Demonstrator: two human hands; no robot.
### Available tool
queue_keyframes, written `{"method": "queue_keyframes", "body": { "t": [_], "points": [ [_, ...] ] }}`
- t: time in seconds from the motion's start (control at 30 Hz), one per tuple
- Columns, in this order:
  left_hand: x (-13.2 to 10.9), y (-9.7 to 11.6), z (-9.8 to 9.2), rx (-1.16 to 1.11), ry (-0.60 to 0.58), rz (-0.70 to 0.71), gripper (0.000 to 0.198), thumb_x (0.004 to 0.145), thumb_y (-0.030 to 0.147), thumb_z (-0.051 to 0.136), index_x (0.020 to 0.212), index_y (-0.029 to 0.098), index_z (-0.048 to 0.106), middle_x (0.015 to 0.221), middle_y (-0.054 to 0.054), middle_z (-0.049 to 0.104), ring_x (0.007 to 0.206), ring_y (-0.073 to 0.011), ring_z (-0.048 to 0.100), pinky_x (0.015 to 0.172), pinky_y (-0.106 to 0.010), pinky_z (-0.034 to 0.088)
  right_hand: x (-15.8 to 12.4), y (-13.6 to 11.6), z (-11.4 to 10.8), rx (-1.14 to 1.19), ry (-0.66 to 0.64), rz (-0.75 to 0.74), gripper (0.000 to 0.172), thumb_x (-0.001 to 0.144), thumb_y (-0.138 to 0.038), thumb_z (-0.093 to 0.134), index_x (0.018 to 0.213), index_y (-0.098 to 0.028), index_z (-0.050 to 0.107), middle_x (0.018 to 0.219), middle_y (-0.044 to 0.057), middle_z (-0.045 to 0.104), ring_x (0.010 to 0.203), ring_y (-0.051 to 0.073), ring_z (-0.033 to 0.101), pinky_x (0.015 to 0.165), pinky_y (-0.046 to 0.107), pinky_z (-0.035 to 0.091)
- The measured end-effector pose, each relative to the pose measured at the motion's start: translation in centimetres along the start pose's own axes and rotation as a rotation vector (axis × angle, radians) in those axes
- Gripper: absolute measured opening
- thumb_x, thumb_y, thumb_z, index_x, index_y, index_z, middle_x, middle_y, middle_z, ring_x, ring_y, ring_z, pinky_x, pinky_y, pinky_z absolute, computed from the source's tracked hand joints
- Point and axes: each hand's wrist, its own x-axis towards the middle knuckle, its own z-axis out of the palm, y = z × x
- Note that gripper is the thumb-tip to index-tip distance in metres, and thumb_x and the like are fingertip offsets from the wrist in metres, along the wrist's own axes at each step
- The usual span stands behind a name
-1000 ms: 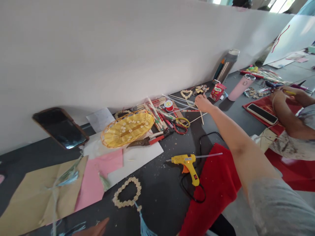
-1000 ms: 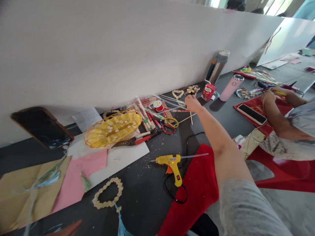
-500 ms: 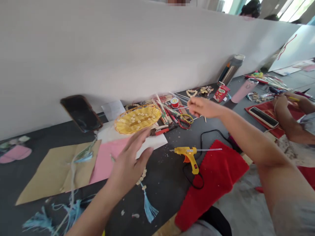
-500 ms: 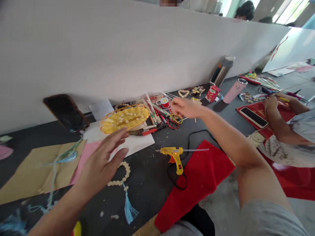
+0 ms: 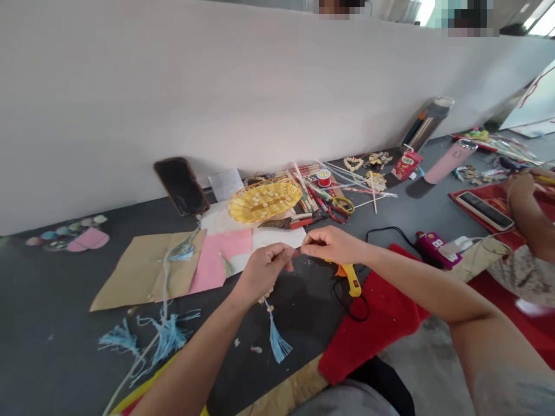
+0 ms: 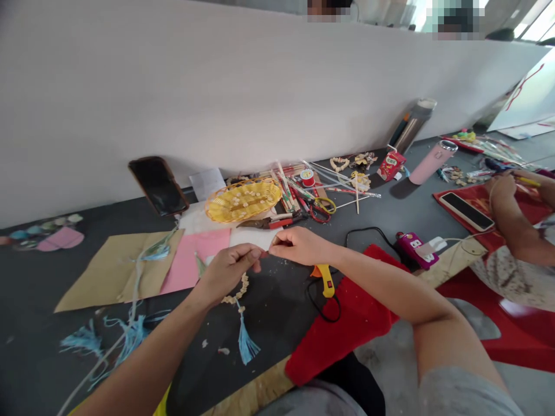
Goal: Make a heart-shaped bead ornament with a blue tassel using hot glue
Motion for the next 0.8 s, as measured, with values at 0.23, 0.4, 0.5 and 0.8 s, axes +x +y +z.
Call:
{"method": "queue_keyframes", "body": {
  "t": [0.23, 0.4, 0.5, 0.8],
  "points": [
    [-0.1, -0.2, -0.4, -0.056, 0.038, -0.048, 0.03, 0.081, 0.045, 0.063, 0.069, 0.018, 0.067, 0.066, -0.001, 0.069, 0.061, -0.0133, 0.054, 0.056, -0.023, 0.039, -0.6, 0.4, -0.1, 0.236, -0.041, 0.104, 0.024, 0.088, -0.042, 0.059, 0.083, -0.018, 0.06, 0.062, -0.006, 0.047, 0.052, 0.008, 0.037, 0.05, 0.023, 0.027],
    [1.1, -0.6, 1.2, -0.498, -0.035, -0.183, 0.038, 0.078, 0.054, 0.069, 0.079, 0.017, 0.06, 0.084, -0.005, 0.074, 0.068, -0.0138, 0.064, 0.062, -0.024, 0.049, 0.3, 1.0, 0.7, 0.858, 0.014, 0.11, 0.026, 0.085, -0.043, 0.065, 0.083, -0.021, 0.05, 0.058, -0.009, 0.041, 0.047, 0.007, 0.029, 0.048, 0.022, 0.025],
    [1.4, -0.6, 3.0, -0.809, -0.083, -0.285, 0.038, 0.078, 0.049, 0.075, 0.081, 0.016, 0.056, 0.093, -0.009, 0.075, 0.082, -0.0182, 0.072, 0.073, -0.03, 0.056, 1.2, 0.7, 1.2, 1.008, 0.194, 0.056, 0.019, 0.082, -0.03, 0.067, 0.088, -0.021, 0.052, 0.065, -0.006, 0.048, 0.055, 0.008, 0.04, 0.053, 0.022, 0.032],
    [0.7, 0.0, 4.6, -1.062, -0.042, -0.375, 0.029, 0.074, 0.034, 0.082, 0.081, 0.013, 0.063, 0.075, -0.005, 0.072, 0.063, -0.0115, 0.067, 0.06, -0.022, 0.056, 1.8, -0.2, 2.5, 1.039, 0.34, -0.097, 0.014, 0.081, -0.026, 0.065, 0.088, -0.023, 0.053, 0.068, -0.005, 0.05, 0.059, 0.01, 0.043, 0.059, 0.026, 0.037]
  ]
}}
